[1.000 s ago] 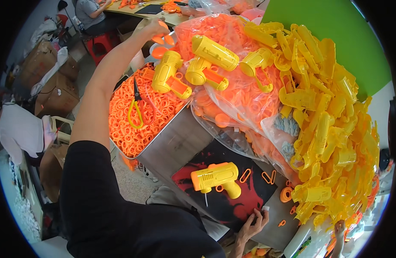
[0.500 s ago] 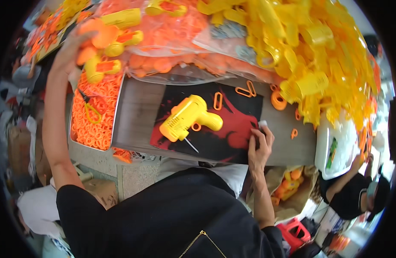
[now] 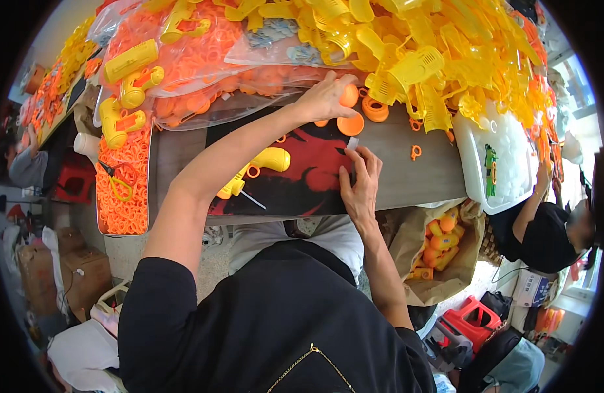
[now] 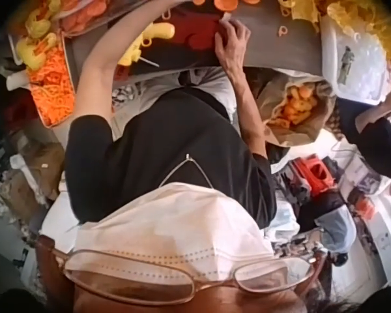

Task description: Assembling plastic toy guns from individual components at a factory workbench.

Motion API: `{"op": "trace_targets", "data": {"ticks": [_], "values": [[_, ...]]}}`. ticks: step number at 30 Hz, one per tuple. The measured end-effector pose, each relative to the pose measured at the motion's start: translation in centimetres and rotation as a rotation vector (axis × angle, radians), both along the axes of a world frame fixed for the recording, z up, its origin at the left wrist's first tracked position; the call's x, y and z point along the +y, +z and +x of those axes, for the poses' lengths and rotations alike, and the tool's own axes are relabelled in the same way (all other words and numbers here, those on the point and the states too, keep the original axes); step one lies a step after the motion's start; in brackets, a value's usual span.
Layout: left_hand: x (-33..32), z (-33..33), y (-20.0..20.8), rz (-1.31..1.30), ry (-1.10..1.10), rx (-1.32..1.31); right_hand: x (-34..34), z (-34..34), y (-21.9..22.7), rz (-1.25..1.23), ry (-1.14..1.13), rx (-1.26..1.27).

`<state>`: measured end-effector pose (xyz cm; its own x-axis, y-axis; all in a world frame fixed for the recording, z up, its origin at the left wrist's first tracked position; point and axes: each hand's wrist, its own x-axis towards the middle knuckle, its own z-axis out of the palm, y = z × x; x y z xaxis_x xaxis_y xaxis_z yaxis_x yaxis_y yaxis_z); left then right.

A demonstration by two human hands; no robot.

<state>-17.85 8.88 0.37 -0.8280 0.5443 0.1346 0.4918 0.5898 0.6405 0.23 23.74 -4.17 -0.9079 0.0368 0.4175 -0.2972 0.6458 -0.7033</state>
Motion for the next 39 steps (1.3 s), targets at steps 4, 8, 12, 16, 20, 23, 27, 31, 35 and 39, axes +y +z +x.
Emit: {"op": "trace_targets", "data": {"ticks": [4,8,12,16,20,23,27,31,35,39], "values": [[-0.6,0.2,0.1,-0.007,-0.002,0.089,0.0,-0.2,-0.3,0.005,-0.006,0.027],[-5.1,2.8,3.1,0.221,-0.005,0.07,0.2,0.1,-0.4,-0.005,-0.042,-0.021],[-12.0,7.5,2.8,0.49,0.157,-0.089,0.1,0.3,0.1,-0.042,-0.062,-0.01],[-17.7,12.3,1.2,0.177,0.442,0.143,0.6,0.3,-0.1,-0.158,-0.095,0.023],[-18.5,15.3,-0.6,-0.141,0.463,-0.018,-0.3,-1.5,1.8,0.005,-0.028,0.176],[-17.2,15.8,0.7,-0.195,0.465,-0.152,-2.6,-4.7,3.3,0.308,0.035,0.216],[-17.2,15.5,0.5,-0.058,0.446,-0.192,-2.1,-9.4,0.7,0.765,0.086,0.302],[-17.3,17.4,1.7,0.379,0.459,-0.171,-1.5,-9.8,1.7,0.706,0.149,0.311],[-15.3,17.8,3.4,0.368,0.375,0.02,-0.5,-10.1,2.9,0.568,0.265,0.043],[-13.8,18.2,2.7,0.461,0.322,-0.101,0.9,-10.5,3.6,-0.212,0.241,-0.161]]}}
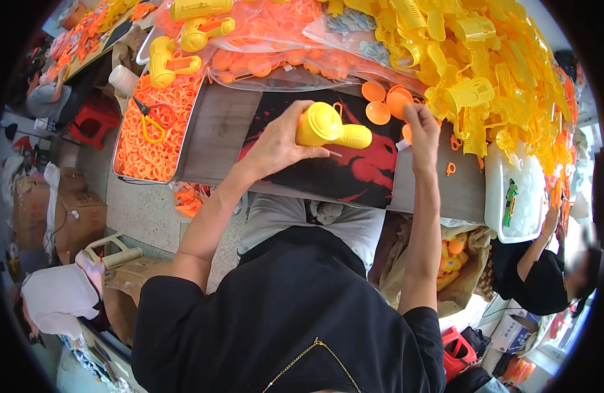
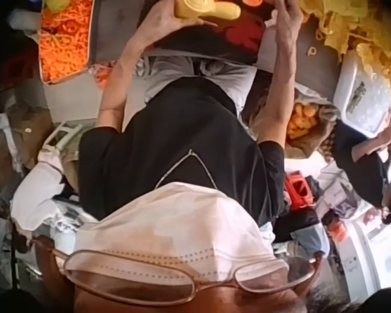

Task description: Assembling plastic toy guns from individual components at a factory workbench.

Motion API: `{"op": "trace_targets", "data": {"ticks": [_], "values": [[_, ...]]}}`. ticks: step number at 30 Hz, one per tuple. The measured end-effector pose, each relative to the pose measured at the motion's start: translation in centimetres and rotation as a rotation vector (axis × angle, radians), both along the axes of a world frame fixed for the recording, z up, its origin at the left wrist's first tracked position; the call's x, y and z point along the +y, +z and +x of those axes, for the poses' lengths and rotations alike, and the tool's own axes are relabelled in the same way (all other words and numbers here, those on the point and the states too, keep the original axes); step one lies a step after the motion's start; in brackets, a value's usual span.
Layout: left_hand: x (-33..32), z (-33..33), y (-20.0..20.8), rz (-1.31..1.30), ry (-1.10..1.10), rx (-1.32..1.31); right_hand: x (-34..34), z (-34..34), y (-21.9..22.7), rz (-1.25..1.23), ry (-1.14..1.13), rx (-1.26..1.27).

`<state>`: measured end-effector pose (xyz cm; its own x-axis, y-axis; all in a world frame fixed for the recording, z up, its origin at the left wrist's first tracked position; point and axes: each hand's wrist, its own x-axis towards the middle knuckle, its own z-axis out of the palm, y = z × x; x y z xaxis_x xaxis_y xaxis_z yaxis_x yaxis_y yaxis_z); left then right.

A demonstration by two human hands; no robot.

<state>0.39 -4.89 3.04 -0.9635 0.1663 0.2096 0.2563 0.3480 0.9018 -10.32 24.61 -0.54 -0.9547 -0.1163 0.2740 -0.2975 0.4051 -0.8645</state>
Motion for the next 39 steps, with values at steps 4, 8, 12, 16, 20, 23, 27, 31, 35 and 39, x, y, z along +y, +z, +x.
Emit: {"op": "trace_targets", "data": {"ticks": [4,8,12,16,20,23,27,31,35,39], "values": [[1.7,0.4,0.3,-0.17,0.01,0.125,-3.8,4.7,5.9,-0.801,0.194,-0.392],[3.5,-0.1,0.1,-0.154,-0.01,0.184,-5.1,5.6,4.7,-0.416,0.36,-0.377],[4.0,-0.1,-1.4,-0.169,-0.032,0.211,-6.6,6.9,4.4,0.243,0.137,0.107],[4.5,-0.1,-1.4,-0.14,-0.071,0.469,-7.2,7.9,4.7,0.308,0.04,0.107],[3.7,0.3,-2.4,-0.202,-0.158,0.391,-6.8,8.0,4.6,0.091,0.142,-0.038],[4.2,0.5,-1.9,-0.245,-0.186,0.376,-7.2,7.1,6.2,-0.079,0.267,-0.21],[5.1,0.5,-2.5,-0.272,-0.231,0.362,-7.1,5.5,6.3,0.01,0.654,-0.179],[5.3,0.2,-2.8,-0.233,-0.281,0.379,-6.8,6.1,6.5,0.035,0.595,-0.081],[4.2,1.0,-3.2,-0.19,-0.137,0.352,-9.1,5.8,7.4,0.096,0.59,-0.025],[2.5,3.0,-2.2,0.012,0.138,0.306,-13.6,0.5,5.6,0.028,0.702,-0.5]]}}
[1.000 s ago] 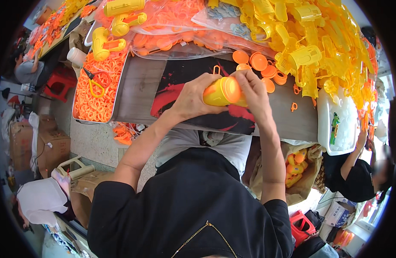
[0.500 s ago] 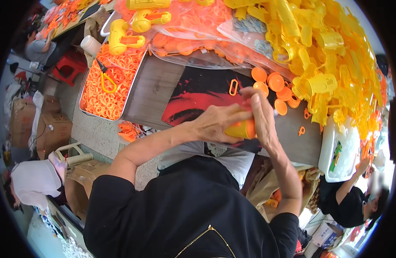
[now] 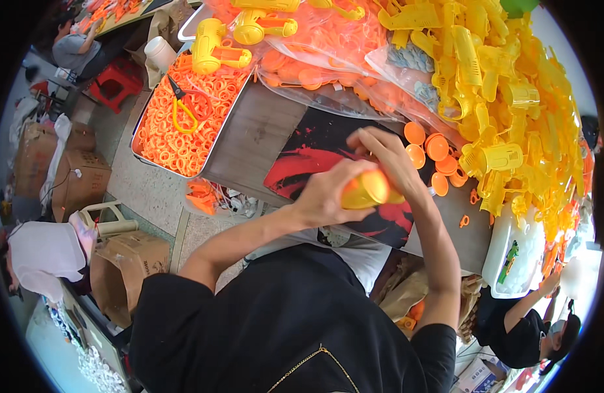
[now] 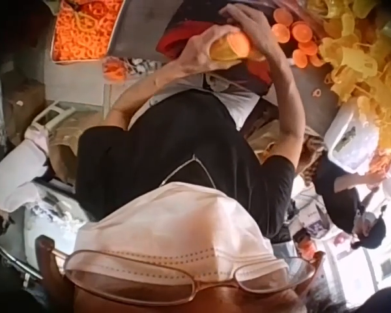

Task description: Assembling plastic toy guns from individual components at a factory workbench.

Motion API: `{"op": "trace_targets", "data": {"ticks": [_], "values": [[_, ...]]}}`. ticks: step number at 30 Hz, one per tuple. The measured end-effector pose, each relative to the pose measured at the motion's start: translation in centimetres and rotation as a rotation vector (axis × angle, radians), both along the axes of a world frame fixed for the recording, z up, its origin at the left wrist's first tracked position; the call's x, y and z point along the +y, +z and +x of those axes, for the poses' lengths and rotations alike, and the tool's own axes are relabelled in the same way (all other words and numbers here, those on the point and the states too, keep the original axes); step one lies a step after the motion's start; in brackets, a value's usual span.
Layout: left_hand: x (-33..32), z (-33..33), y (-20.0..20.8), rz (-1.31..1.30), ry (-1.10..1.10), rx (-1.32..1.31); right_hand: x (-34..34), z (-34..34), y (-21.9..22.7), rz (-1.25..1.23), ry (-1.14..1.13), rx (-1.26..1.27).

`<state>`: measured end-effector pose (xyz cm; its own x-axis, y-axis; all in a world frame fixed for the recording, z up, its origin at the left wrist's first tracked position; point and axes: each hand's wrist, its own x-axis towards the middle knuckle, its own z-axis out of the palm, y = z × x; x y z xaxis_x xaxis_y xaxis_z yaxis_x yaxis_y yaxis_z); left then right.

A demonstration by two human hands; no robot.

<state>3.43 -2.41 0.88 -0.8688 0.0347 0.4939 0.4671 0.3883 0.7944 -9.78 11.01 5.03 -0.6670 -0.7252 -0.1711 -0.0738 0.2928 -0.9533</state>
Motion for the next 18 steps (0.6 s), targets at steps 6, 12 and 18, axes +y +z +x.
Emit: {"op": "trace_targets", "data": {"ticks": [6,12,18], "values": [[-6.6,5.9,-0.2,0.154,0.302,-0.053,-6.5,-7.3,-7.1,0.585,-0.332,1.095],[-9.0,9.1,-0.4,0.316,0.461,-0.054,-8.3,-10.3,-9.1,0.864,-0.27,1.371],[-10.2,9.5,-1.3,0.238,0.494,-0.036,-3.9,-11.0,-5.6,0.395,0.052,1.198]]}}
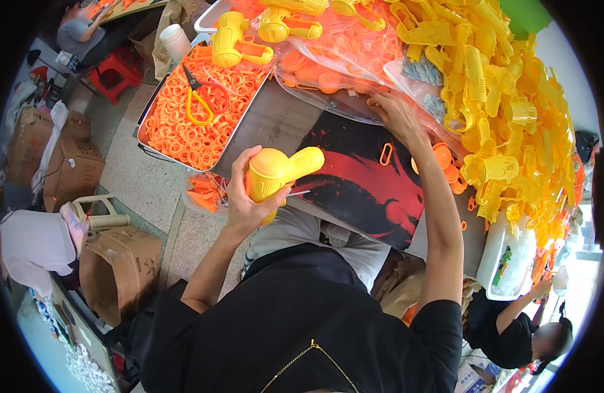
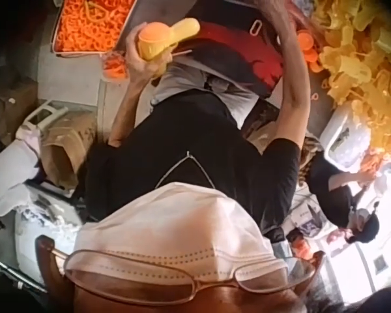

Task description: Assembling plastic toy guns from individual components at a factory workbench.

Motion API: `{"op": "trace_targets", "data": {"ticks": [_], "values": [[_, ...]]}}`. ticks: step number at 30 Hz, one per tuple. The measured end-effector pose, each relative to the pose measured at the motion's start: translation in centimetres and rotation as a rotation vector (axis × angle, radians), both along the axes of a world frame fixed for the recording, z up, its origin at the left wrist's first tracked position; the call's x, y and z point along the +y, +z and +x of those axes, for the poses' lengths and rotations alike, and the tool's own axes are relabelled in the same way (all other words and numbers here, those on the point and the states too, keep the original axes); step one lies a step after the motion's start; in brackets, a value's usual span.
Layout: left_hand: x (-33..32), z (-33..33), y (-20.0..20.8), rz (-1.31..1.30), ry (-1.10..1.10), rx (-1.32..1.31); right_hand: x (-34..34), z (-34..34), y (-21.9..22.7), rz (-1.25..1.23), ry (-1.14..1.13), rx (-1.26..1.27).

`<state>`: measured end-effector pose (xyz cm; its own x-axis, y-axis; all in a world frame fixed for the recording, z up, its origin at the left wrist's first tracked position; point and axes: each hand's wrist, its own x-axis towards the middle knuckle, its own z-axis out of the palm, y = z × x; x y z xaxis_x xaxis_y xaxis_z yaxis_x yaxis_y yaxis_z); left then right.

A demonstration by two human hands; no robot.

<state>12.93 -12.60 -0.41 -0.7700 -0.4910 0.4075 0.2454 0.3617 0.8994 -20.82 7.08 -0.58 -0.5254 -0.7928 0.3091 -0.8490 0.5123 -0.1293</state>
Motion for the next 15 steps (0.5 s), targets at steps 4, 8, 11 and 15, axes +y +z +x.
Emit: {"op": "trace_targets", "data": {"ticks": [4,8,11,15], "values": [[0.6,-0.7,0.3,0.072,-0.017,0.011,0.8,0.7,-0.5,-0.006,-0.181,-0.029],[1.0,-1.2,0.3,0.104,-0.032,0.012,-2.6,1.6,-2.0,0.161,-0.477,0.113],[1.4,-1.5,0.6,0.098,-0.041,0.011,-4.7,0.5,-3.7,0.182,-0.599,0.206],[1.2,-0.5,0.6,0.235,-0.05,0.047,-4.4,0.7,-4.2,0.158,-0.525,0.249]]}}
